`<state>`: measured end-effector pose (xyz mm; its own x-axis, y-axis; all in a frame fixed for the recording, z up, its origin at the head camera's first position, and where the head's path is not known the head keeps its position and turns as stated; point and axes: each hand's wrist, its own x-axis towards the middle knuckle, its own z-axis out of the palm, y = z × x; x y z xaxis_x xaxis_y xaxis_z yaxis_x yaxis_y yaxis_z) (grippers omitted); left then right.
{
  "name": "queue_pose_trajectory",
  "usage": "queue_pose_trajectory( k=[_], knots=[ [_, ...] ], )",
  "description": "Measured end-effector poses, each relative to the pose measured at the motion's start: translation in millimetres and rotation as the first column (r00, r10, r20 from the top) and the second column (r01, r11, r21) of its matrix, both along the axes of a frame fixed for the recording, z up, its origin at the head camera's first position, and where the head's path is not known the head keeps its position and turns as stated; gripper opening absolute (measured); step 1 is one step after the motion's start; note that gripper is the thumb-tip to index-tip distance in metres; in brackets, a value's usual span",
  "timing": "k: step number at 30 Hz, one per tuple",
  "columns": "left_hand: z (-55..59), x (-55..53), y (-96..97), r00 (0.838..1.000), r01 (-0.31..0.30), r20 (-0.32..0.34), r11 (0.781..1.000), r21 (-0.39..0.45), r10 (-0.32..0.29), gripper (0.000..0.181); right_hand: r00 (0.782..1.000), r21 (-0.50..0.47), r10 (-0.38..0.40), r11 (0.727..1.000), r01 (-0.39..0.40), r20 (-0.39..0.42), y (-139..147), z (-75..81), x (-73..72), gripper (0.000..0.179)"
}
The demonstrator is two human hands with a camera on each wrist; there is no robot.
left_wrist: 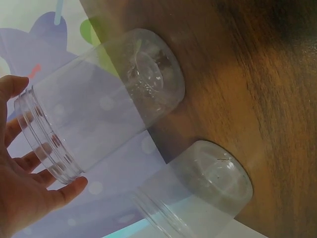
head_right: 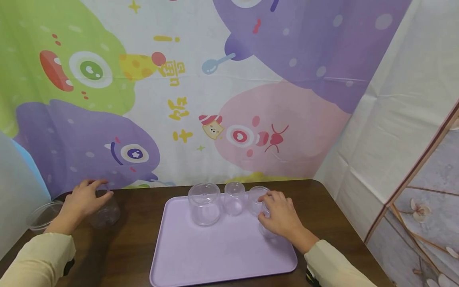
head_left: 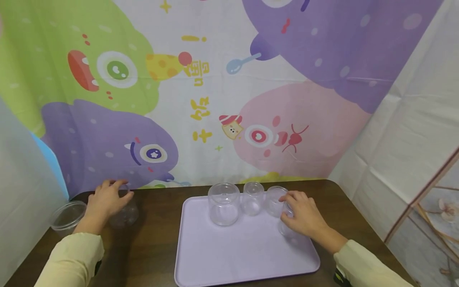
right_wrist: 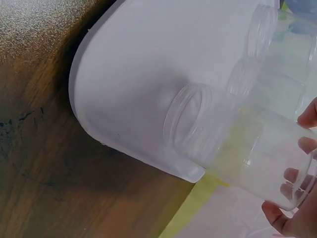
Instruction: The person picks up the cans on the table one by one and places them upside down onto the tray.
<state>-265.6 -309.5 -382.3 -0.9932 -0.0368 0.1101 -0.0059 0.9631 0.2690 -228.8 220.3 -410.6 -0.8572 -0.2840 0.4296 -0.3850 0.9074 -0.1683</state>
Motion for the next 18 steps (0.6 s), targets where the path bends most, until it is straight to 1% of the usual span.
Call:
queue_pose_trajectory(
  k=[12, 18],
  knots=[
    [4.1, -0.8, -3.7, 1.000, 0.010, 0.027, 1.000, 0.009, -0.010, 0.067, 1.000, 0.014, 0.019, 1.000, -0.019, 0.017, 1.0, 1.5, 0.2, 0.031],
    [5.3, -2.1, -5.3, 0.999, 0.022, 0.033, 0.999, 0.027, -0.023, 0.067, 1.000, 0.008, 0.017, 1.000, -0.017, 0.018, 0.6, 1.6, 1.0, 0.034]
  ],
)
